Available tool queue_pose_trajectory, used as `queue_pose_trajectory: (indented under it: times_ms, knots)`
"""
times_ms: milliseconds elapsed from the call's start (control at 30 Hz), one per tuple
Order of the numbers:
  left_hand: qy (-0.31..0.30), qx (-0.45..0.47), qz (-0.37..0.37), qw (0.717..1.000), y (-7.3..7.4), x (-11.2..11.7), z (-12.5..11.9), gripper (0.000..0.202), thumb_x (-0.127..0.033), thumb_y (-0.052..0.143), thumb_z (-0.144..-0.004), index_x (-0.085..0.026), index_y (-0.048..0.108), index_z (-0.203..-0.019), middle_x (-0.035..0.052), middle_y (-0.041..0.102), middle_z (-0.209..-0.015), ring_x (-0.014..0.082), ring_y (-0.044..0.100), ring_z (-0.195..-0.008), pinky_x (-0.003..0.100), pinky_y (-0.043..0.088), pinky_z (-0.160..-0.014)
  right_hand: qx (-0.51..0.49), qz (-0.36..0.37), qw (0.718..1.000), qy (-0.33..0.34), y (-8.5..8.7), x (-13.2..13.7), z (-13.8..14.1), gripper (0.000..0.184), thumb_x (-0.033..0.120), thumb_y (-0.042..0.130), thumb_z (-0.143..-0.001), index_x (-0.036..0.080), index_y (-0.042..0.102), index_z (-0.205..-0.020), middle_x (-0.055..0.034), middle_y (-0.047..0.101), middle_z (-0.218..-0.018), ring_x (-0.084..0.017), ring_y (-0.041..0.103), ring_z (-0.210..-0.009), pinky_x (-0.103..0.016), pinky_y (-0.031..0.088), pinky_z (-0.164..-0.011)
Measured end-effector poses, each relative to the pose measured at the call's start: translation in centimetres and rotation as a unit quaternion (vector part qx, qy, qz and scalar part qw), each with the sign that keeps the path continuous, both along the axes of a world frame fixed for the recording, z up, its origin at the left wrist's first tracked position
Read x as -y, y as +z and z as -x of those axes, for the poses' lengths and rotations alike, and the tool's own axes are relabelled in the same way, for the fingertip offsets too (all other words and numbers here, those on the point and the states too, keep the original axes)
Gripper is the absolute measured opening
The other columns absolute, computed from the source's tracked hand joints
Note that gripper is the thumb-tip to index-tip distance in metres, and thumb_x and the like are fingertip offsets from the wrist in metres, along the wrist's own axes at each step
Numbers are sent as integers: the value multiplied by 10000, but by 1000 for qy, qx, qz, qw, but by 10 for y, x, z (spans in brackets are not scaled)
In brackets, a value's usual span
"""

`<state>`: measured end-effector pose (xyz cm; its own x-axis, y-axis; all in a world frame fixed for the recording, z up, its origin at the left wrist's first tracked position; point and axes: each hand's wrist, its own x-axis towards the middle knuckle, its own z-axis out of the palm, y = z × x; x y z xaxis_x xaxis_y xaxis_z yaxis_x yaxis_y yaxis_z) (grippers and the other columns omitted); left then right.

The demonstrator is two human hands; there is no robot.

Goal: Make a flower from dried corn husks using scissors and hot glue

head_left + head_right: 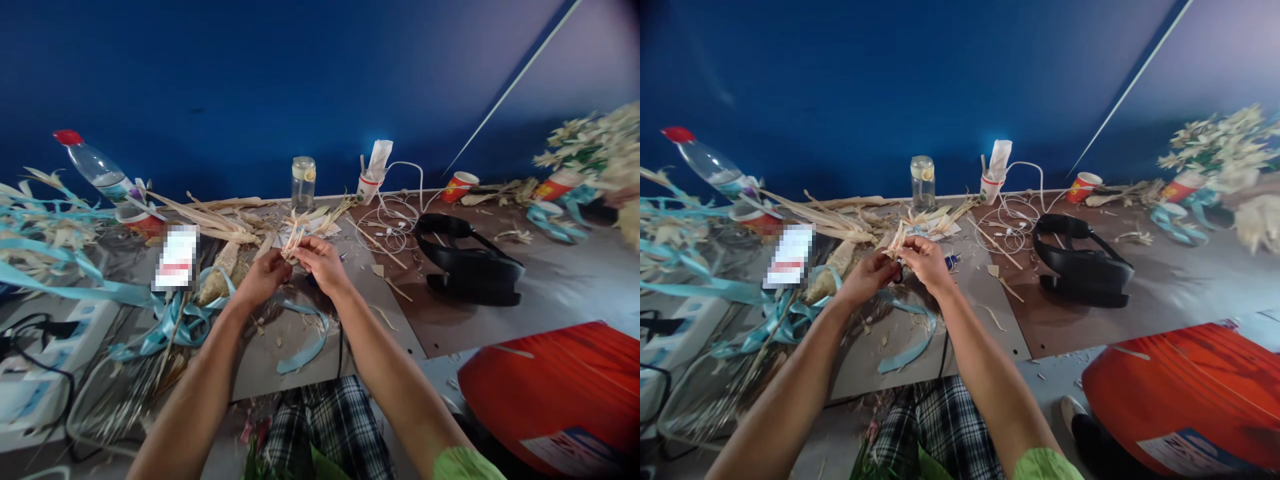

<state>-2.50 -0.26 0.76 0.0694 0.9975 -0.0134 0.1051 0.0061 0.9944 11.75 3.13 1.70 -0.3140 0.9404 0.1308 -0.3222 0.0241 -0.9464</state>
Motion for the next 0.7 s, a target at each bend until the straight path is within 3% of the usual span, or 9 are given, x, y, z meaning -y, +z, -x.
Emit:
queue_pose_trajectory:
  times_ms: [100, 200, 267, 433, 700]
  knots:
    - [53, -3, -42, 998, -2, -1, -3, 341, -323, 699, -661, -173, 592, -948, 3, 620, -732, 104, 501, -569, 216, 362, -528, 0, -5, 1000, -14, -2, -1, 1, 281, 423, 711, -638, 177, 641, -754, 48, 480, -524, -66, 291, -469, -229, 212, -453]
    - [115, -32, -101, 988, -3, -1, -5, 290, -301, 688, -665, -183, 621, -922, 9, 634, -799, 115, 527, -630, 219, 387, -570, 6, -7, 1000, -30, -2, -1, 2, 271, 420, 707, -641, 178, 629, -731, 47, 482, -532, -64, 299, -472, -230, 215, -456]
    - [133, -61, -113, 983, -1, 0, -6, 191, -288, 654, -697, -182, 648, -855, 3, 623, -742, 118, 517, -625, 216, 376, -568, 12, -7, 999, -39, -2, -1, 2, 271, 422, 712, -635, 181, 624, -722, 53, 469, -528, -63, 302, -467, -230, 212, -454]
    - [125, -79, -71, 986, 7, 4, -7, 139, -285, 585, -752, -173, 629, -683, -28, 502, -545, 98, 386, -482, 222, 294, -493, -8, -24, 998, -52, -1, -1, 2, 262, 407, 730, -622, 188, 629, -725, 36, 550, -648, -56, 342, -490, -223, 259, -470]
    - [113, -131, -106, 979, 11, 4, -8, 248, -280, 515, -810, -174, 563, -591, -21, 465, -537, 112, 394, -529, 230, 308, -540, -10, -27, 999, -20, 0, 1, 2, 237, 386, 708, -666, 182, 634, -760, 45, 492, -580, -73, 382, -513, -231, 301, -511]
